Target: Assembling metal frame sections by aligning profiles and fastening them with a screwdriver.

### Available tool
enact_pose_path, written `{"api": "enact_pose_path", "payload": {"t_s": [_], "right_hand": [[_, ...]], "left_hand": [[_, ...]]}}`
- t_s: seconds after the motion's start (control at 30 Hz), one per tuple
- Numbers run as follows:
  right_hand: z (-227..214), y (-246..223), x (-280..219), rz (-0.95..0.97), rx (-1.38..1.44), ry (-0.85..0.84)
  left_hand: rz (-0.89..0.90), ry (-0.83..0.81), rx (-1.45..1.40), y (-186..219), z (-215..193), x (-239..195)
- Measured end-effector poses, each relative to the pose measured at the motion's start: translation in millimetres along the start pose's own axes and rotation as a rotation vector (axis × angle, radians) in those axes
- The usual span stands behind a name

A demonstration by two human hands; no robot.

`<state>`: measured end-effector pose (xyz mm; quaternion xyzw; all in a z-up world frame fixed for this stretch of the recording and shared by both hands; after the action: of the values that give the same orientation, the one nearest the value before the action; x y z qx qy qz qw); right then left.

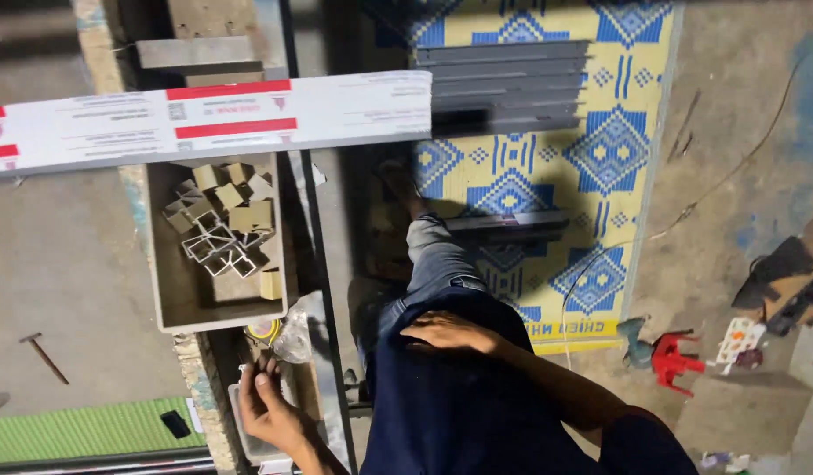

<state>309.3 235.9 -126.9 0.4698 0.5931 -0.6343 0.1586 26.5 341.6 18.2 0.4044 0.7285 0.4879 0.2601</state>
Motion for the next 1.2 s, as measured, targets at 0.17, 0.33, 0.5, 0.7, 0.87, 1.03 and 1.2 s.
{"api": "enact_pose_path", "payload": {"t_s": [0.17,0.33,0.5,0.7,0.87,1.03,1.2], "right_hand": [[74.1,-6.7,-12.1,0.018,0.289,0.303],[136.3,-8.4,-39.6,0.014,0.486,0.512],[141.9,4.6,-88.8,0.122,0.868,0.56],[130.1,73.3,-134.0,0.39,0.73,1.068],[144.2,159.7,-141.4,0.473,0.757,0.981],[158.1,234.8,-177.8,0.638,0.86,0.791],[272.9,422.4,-88.0,0.666,0.51,1.019]], "left_hand": [[-0.034,-0.398,-0.183,-3.5,42.1,-32.8],[0.034,-0.56,-0.071,28.3,53.8,-52.2],[0.096,-0.715,-0.045,1.7,93.0,-95.2],[-0.133,-0.927,-0.039,-136.2,137.8,-194.1],[-0.421,-0.931,0.034,-295.1,143.6,-296.7],[-0.716,-0.795,0.094,-371.4,177.5,-372.0],[-0.976,-0.607,0.032,-516.6,291.4,-483.7]]}}
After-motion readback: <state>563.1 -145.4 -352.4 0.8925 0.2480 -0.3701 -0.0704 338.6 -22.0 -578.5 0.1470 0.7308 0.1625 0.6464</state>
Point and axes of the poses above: each hand's wrist, its own x-axis towards the middle knuckle, its own z-axis out of the palm, y = z × x, the point moved 8 cm from there along x, towards the middle knuckle, and after that the axes turned 13 degrees about z, right-handed, at the moved point
